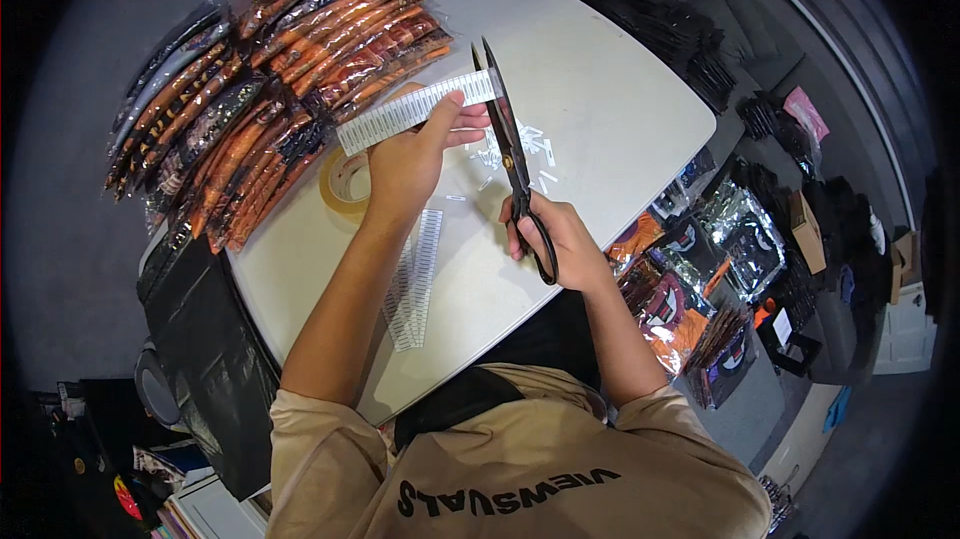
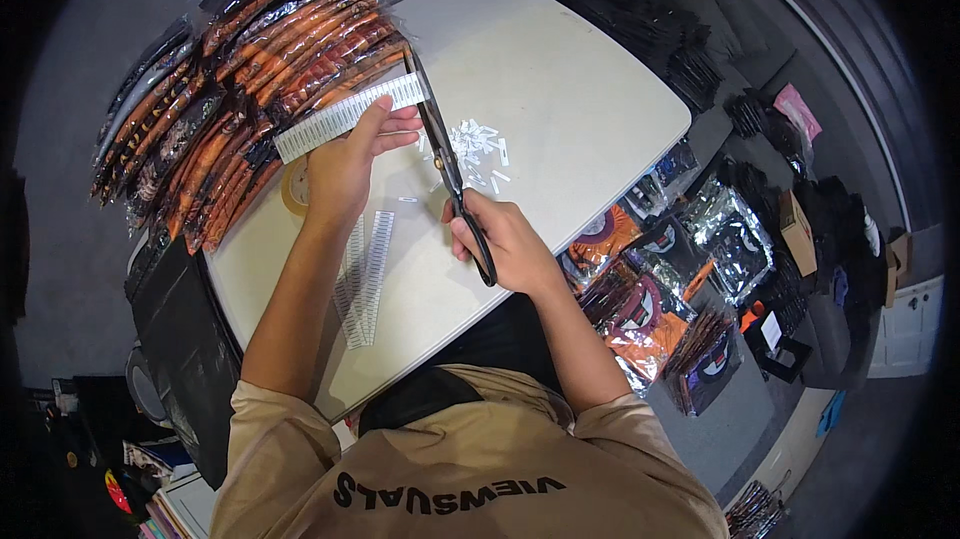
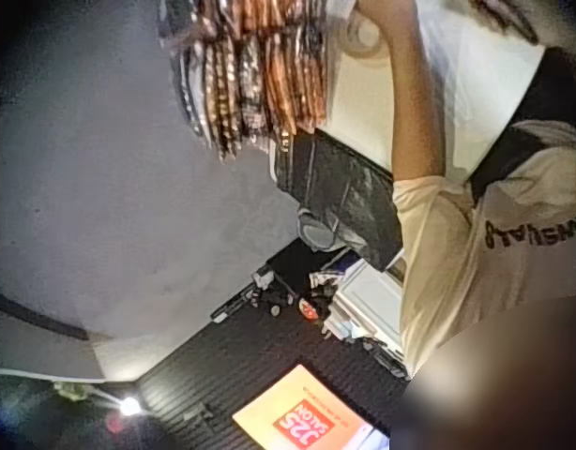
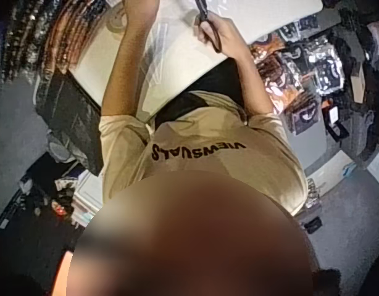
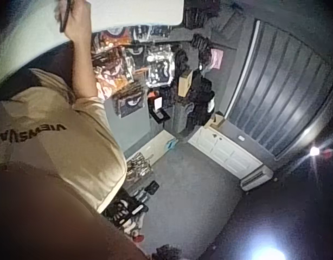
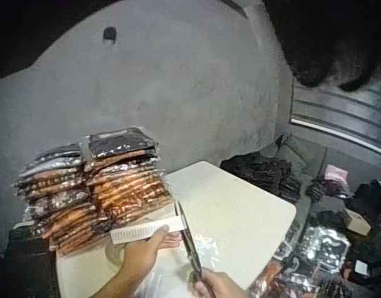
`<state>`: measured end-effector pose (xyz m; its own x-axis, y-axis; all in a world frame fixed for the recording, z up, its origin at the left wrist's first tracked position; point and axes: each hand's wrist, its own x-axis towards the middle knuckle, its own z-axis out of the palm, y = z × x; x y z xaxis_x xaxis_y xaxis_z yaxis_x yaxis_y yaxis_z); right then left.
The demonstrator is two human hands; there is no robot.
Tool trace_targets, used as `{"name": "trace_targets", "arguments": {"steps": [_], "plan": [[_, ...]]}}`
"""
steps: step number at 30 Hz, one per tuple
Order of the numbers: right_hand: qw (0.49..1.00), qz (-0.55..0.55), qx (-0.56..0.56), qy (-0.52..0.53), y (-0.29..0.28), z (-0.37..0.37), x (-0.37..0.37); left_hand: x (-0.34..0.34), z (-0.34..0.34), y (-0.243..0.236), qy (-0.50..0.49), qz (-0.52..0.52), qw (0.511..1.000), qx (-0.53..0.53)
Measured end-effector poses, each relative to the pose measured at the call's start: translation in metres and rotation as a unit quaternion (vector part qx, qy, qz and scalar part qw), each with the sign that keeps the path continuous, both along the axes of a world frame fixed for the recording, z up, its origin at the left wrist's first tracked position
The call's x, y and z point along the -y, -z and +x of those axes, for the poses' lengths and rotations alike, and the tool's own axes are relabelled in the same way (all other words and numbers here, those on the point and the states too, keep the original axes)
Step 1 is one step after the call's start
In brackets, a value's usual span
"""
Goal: Cutting a white plastic strip or ribbon using scissors in a workspace.
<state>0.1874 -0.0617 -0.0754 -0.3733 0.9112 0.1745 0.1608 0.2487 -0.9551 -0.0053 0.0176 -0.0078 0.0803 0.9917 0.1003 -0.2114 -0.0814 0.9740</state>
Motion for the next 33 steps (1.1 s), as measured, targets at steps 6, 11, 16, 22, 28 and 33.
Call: {"name": "trace_targets", "arguments": {"steps": [6, 11, 16, 22, 28, 33], "plan": [[1.000, 0.005, 0.007, 0.001, -0.0029, -0.0001, 0.0003, -0.0012, -0.0008, 0.0020, -0.003, -0.007, 1.000, 0.003], [1.000, 0.000, 0.008, 0.003, -0.0027, 0.0000, 0.0003, -0.0003, -0.0009, -0.0001, 0.000, 0.008, 1.000, 0.000], [1.000, 0.013, 0.013, 0.004, -0.0023, 0.0001, 0.0002, 0.0005, -0.0009, -0.0007, -0.001, 0.003, 1.000, 0.005], [1.000, 0.014, 0.017, 0.006, -0.0032, 0.0006, 0.0003, 0.0014, -0.0003, -0.0022, -0.003, -0.007, 1.000, -0.002], [1.000, 0.016, 0.017, 0.007, -0.0036, -0.0008, 0.0005, 0.0011, -0.0018, 0.0001, -0.004, -0.003, 1.000, 0.002], [1.000, 0.016, 0.016, 0.010, -0.0024, -0.0011, 0.0003, 0.0008, -0.0015, 0.0012, -0.005, -0.007, 1.000, 0.008]]}}
